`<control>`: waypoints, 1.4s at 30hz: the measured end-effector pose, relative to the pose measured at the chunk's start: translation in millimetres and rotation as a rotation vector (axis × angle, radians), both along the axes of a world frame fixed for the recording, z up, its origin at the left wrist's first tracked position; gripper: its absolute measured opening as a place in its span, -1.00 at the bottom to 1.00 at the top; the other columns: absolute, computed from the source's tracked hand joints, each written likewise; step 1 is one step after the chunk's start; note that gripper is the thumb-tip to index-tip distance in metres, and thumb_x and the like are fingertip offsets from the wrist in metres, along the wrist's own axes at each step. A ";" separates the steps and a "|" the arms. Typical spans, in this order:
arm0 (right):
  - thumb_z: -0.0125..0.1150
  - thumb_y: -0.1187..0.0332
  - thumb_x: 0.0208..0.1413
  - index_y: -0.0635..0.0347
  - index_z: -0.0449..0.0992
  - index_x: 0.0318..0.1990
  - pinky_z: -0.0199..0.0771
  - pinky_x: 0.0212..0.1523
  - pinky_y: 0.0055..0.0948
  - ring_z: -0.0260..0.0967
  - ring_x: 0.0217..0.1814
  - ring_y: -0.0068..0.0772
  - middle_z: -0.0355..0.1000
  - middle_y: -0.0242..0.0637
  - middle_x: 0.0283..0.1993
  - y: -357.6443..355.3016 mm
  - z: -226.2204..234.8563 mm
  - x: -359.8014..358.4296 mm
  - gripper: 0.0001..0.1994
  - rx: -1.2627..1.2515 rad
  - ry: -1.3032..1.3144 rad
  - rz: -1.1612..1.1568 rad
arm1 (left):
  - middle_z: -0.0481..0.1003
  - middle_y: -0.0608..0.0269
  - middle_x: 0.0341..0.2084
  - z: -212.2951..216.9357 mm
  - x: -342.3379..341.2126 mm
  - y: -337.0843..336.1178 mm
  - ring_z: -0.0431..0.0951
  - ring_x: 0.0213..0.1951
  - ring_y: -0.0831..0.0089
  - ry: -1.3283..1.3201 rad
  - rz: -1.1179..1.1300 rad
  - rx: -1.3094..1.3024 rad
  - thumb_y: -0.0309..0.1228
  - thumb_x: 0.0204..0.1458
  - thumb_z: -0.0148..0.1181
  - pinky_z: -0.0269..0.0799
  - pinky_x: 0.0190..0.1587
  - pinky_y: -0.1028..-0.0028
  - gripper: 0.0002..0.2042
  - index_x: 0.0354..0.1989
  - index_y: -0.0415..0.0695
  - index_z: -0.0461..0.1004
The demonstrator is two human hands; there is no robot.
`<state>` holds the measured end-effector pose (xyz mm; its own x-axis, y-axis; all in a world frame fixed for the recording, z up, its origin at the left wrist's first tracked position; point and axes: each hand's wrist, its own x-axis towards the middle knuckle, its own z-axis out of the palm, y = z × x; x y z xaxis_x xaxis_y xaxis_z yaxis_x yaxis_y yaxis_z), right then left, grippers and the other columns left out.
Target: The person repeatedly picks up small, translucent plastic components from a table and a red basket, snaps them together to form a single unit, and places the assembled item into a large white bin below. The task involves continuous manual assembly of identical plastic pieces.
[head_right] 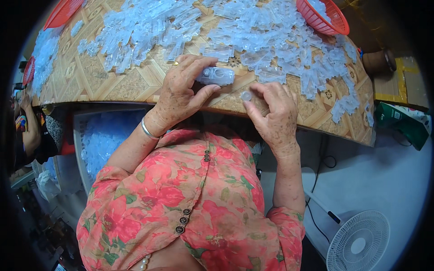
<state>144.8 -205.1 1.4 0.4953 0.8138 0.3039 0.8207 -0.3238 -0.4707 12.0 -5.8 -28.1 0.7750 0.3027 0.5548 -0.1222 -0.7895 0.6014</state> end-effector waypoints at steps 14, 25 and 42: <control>0.41 0.44 -0.04 0.18 0.60 -0.16 0.41 -0.08 -0.28 0.46 -0.13 -0.14 0.50 -0.21 -0.18 43.1 1.6 -5.1 -0.76 0.292 0.039 0.098 | 0.54 0.07 -0.21 -0.5 1.6 0.5 0.50 -0.16 0.08 -0.020 -0.020 -0.053 -0.48 -0.15 0.43 0.43 -0.11 0.25 -0.59 -0.05 -0.17 0.53; 0.41 0.42 -0.03 0.22 0.60 -0.21 0.42 -0.10 -0.26 0.44 -0.14 -0.14 0.49 -0.17 -0.19 63.4 6.9 -3.0 -0.79 0.230 0.105 0.175 | 0.56 0.10 -0.27 -5.0 3.0 3.0 0.52 -0.21 0.10 -0.049 -0.050 -0.109 -0.51 -0.18 0.41 0.44 -0.11 0.26 -0.62 -0.09 -0.15 0.56; 0.12 0.15 0.35 0.17 0.39 0.15 0.14 -0.75 -0.66 0.25 -0.75 -0.68 0.49 -0.32 -0.48 52.4 9.1 15.4 -0.64 -0.162 1.169 0.006 | 0.58 0.04 -0.22 25.5 -3.0 4.5 0.61 -0.20 0.03 0.275 0.007 -0.027 -0.16 0.04 0.30 0.52 -0.17 0.19 -0.65 -0.11 -0.13 0.59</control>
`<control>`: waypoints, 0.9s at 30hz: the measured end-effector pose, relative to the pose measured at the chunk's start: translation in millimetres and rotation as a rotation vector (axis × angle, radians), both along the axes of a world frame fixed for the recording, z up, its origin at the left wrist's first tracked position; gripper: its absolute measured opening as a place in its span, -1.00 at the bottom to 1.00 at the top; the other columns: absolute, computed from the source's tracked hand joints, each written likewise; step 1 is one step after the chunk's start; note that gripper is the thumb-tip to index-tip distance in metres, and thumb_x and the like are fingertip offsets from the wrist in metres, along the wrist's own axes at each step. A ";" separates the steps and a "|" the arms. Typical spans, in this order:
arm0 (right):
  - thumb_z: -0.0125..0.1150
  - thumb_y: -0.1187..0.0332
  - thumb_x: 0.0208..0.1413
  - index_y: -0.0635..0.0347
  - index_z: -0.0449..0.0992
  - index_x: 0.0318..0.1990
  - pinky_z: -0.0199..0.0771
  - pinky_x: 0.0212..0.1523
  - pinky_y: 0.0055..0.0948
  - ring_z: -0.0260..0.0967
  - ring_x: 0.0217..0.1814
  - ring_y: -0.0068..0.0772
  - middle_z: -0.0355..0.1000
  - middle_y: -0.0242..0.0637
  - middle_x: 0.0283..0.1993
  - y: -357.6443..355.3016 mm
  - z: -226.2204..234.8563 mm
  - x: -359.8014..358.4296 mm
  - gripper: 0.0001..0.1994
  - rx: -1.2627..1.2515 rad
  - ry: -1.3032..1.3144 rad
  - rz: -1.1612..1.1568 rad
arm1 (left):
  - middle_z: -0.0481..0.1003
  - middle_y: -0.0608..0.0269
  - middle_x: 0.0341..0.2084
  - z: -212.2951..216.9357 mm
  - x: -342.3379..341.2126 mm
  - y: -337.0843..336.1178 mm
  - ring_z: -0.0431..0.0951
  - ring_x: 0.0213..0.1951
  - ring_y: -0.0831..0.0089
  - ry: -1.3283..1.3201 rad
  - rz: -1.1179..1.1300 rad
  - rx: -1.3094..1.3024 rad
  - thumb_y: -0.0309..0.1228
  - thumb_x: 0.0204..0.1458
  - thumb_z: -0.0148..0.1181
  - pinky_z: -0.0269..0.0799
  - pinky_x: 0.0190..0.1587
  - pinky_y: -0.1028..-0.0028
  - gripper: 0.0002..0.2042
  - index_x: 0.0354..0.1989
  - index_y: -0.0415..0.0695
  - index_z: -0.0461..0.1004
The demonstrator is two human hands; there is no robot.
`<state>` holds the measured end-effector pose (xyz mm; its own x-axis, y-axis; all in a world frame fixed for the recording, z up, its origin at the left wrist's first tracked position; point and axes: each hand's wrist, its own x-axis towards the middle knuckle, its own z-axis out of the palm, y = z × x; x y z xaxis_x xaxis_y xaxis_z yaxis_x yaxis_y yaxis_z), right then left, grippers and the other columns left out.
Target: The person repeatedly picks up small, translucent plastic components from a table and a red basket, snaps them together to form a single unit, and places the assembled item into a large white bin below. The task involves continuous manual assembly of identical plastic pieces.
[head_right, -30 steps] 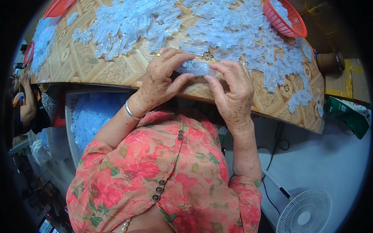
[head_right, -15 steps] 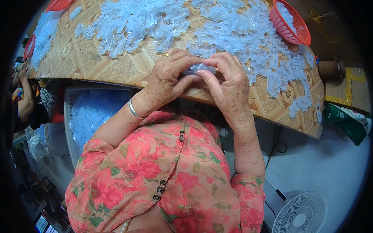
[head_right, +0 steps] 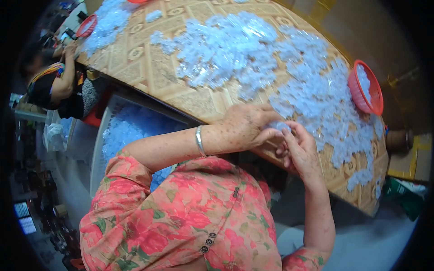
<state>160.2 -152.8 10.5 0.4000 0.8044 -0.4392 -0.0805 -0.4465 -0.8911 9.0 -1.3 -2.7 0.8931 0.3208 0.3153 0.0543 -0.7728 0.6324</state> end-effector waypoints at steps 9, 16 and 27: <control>0.11 0.06 0.34 0.23 0.29 0.06 0.56 -0.64 -0.64 0.57 -0.49 -0.46 0.54 -0.03 -0.26 11.1 15.3 0.0 -0.58 -0.033 0.288 -0.004 | 0.64 -0.04 -0.29 4.2 13.8 19.0 0.68 -0.22 0.19 0.278 -0.082 -0.493 -0.20 0.10 0.26 0.55 -0.15 0.29 -0.68 -0.02 -0.05 0.64; 0.13 0.13 0.33 0.28 0.27 0.01 0.62 -0.62 -0.57 0.60 -0.45 -0.34 0.53 0.05 -0.26 13.0 13.9 1.9 -0.62 -0.043 0.344 -0.011 | 0.66 0.00 -0.36 1.9 17.3 13.6 0.68 -0.30 0.23 0.287 -0.020 -0.569 -0.24 0.04 0.33 0.56 -0.22 0.29 -0.73 -0.10 -0.02 0.68; 0.15 0.12 0.32 0.22 0.27 -0.03 0.57 -0.66 -0.58 0.57 -0.52 -0.40 0.53 -0.06 -0.37 12.3 3.7 -5.1 -0.64 0.002 0.235 -0.072 | 0.65 -0.04 -0.39 -3.8 21.4 17.8 0.68 -0.32 0.18 0.280 -0.043 -0.516 -0.21 0.03 0.33 0.56 -0.23 0.30 -0.72 -0.11 -0.01 0.69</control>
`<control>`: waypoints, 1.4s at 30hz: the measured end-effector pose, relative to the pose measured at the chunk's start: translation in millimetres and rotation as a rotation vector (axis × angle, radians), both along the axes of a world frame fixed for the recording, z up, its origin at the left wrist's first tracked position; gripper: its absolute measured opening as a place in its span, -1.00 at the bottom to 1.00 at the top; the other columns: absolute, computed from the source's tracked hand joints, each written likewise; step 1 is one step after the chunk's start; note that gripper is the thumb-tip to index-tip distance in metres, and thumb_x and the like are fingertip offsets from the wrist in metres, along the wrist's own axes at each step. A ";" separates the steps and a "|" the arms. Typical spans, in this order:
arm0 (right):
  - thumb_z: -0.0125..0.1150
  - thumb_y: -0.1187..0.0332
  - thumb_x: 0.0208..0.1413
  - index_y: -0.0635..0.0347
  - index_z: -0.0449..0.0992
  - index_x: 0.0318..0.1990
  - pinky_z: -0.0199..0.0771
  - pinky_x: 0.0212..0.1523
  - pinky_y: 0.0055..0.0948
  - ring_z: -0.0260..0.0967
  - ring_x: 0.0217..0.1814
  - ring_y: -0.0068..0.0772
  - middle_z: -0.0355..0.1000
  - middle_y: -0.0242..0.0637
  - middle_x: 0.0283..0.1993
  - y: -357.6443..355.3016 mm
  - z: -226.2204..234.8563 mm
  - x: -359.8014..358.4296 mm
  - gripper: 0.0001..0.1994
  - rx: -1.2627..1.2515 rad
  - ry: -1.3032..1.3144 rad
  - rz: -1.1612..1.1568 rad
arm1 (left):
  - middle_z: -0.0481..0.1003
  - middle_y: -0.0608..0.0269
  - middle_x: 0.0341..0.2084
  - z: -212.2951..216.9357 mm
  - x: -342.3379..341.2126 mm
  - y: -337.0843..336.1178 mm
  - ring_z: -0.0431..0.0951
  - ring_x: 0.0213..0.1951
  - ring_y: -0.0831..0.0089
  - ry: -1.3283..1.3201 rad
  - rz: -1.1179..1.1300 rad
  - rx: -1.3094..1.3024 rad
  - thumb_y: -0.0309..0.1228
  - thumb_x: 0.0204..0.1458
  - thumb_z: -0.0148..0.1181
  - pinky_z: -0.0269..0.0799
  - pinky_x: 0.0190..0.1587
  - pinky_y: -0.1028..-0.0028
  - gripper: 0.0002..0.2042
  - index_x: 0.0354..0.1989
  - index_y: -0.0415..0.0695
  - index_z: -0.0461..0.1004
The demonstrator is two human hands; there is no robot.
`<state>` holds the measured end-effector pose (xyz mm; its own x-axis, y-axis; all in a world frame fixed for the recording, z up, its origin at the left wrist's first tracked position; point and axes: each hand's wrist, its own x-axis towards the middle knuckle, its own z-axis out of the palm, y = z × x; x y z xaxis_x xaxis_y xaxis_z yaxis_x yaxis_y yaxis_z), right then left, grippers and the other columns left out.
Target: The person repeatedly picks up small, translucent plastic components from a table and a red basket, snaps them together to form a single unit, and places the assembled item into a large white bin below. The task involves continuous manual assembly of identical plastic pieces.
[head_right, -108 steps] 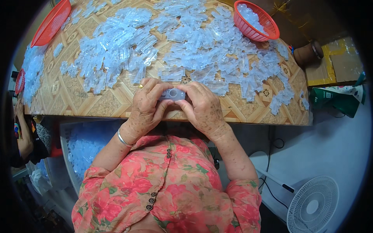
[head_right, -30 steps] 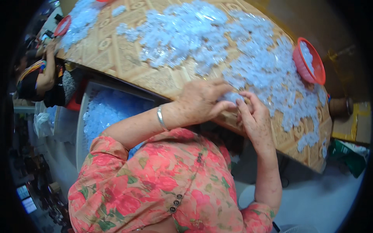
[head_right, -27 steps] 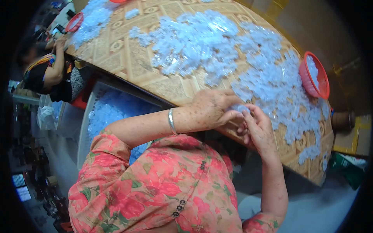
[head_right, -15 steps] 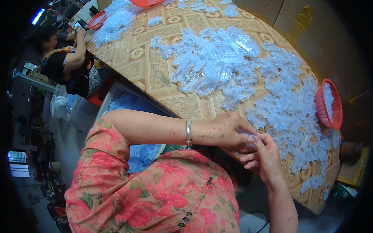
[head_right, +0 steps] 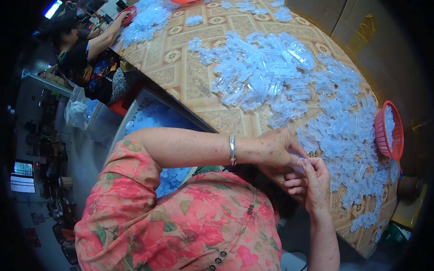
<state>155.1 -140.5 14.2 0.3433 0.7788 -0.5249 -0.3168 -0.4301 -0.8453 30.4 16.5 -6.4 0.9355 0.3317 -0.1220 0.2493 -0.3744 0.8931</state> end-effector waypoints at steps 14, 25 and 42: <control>0.10 0.29 0.36 0.24 0.36 0.13 0.36 -0.60 -0.75 0.41 -0.55 -0.72 0.49 -0.37 -0.39 -25.8 -35.3 -26.7 -0.71 0.360 -0.318 -0.121 | 0.61 0.10 -0.54 86.5 -226.8 69.4 0.63 -0.58 0.30 0.764 -0.230 0.377 -0.02 0.12 0.24 0.53 -0.44 0.36 -0.57 -0.22 -0.22 0.66; 0.10 0.37 0.36 0.21 0.44 -0.03 0.30 -0.62 -0.77 0.39 -0.56 -0.73 0.50 -0.37 -0.38 -27.2 -37.5 -30.6 -0.85 0.356 -0.393 -0.144 | 0.37 -0.05 0.23 21.6 -210.8 238.1 0.47 0.16 0.08 0.181 0.505 1.003 -0.29 0.03 0.34 0.42 0.16 0.24 -0.45 0.24 -0.07 0.40; 0.10 0.42 0.35 0.25 0.44 -0.05 0.31 -0.64 -0.75 0.38 -0.56 -0.70 0.50 -0.29 -0.36 -26.3 -34.6 -35.1 -0.87 0.277 -0.414 -0.220 | 0.48 0.01 0.12 12.3 -172.1 279.5 0.47 0.17 0.27 -0.318 0.608 -0.158 -0.18 0.29 0.10 0.40 0.24 0.30 -0.50 0.28 -0.24 0.33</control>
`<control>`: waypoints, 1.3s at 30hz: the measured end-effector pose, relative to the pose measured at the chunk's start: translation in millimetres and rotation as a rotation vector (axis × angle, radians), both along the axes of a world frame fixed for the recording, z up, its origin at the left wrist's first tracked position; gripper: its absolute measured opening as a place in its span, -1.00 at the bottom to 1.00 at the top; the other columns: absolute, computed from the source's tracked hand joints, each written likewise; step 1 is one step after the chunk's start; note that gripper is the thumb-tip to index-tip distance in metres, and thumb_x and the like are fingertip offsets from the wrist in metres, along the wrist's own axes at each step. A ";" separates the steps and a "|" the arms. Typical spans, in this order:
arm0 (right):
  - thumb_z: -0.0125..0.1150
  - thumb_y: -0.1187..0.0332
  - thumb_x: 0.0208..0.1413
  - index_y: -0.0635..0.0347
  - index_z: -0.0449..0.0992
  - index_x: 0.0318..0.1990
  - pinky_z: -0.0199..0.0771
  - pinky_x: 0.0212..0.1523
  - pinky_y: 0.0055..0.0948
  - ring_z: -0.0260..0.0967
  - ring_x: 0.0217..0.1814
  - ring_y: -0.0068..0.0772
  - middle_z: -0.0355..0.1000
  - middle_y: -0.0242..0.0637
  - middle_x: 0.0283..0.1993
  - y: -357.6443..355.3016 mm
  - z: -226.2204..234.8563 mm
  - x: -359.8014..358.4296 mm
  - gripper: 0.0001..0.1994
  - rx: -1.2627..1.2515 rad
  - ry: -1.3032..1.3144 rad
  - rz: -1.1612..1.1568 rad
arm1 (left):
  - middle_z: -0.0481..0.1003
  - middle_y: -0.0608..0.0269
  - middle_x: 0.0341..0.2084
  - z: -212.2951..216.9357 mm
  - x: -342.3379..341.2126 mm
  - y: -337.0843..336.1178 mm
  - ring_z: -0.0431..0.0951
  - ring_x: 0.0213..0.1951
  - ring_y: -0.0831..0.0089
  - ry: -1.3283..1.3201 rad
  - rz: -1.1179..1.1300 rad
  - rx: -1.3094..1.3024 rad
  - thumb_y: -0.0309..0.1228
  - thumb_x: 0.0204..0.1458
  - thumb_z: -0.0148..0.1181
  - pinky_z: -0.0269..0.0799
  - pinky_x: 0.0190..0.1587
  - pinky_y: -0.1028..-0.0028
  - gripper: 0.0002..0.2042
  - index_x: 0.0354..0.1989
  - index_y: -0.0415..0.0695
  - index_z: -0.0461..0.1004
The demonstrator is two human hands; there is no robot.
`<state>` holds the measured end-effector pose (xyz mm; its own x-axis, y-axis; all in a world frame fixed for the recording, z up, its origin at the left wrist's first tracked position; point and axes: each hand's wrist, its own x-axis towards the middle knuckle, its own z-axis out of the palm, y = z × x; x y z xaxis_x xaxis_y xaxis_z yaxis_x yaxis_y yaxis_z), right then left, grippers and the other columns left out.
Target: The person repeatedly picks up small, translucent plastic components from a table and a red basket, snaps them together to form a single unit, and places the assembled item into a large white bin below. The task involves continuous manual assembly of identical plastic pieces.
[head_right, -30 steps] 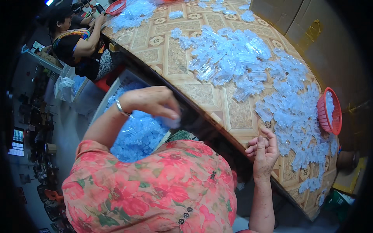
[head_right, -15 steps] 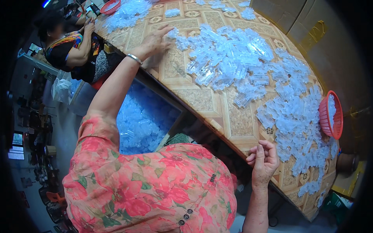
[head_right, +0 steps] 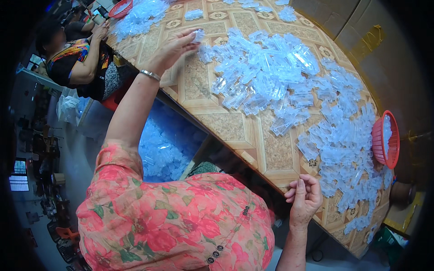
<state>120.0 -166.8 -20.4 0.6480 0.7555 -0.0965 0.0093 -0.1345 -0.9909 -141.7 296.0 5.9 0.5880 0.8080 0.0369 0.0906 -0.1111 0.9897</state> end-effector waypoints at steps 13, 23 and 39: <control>0.12 0.44 0.32 0.28 0.46 -0.02 0.39 -0.56 -0.73 0.42 -0.49 -0.70 0.51 -0.30 -0.32 0.8 2.1 -1.5 -0.84 0.075 0.032 0.006 | 0.17 -0.35 0.33 6.1 106.3 -197.0 0.32 0.31 -0.08 -0.594 -0.615 -0.863 -0.04 0.39 -0.23 0.36 0.30 0.24 -0.37 0.43 -0.29 0.04; 0.16 0.45 0.31 0.26 0.48 -0.01 0.38 -0.49 -0.74 0.39 -0.47 -0.76 0.52 -0.37 -0.31 -7.1 17.4 9.5 -0.84 0.152 -0.143 -0.072 | 0.19 -0.27 0.32 -8.4 171.1 -277.5 0.22 0.33 -0.26 -0.621 -0.614 -1.141 -0.13 0.40 -0.24 0.28 0.35 0.06 -0.46 0.37 -0.33 0.11; 0.44 0.16 -0.02 0.29 0.49 0.10 0.29 0.24 -0.12 0.31 0.19 -0.04 0.41 -0.08 0.13 16.8 27.4 78.5 -0.44 -0.259 -1.251 -0.202 | 0.20 -0.26 0.32 -15.5 172.2 -293.1 0.25 0.33 -0.16 -0.582 -0.616 -1.142 -0.13 0.41 -0.27 0.27 0.36 0.12 -0.44 0.42 -0.29 0.03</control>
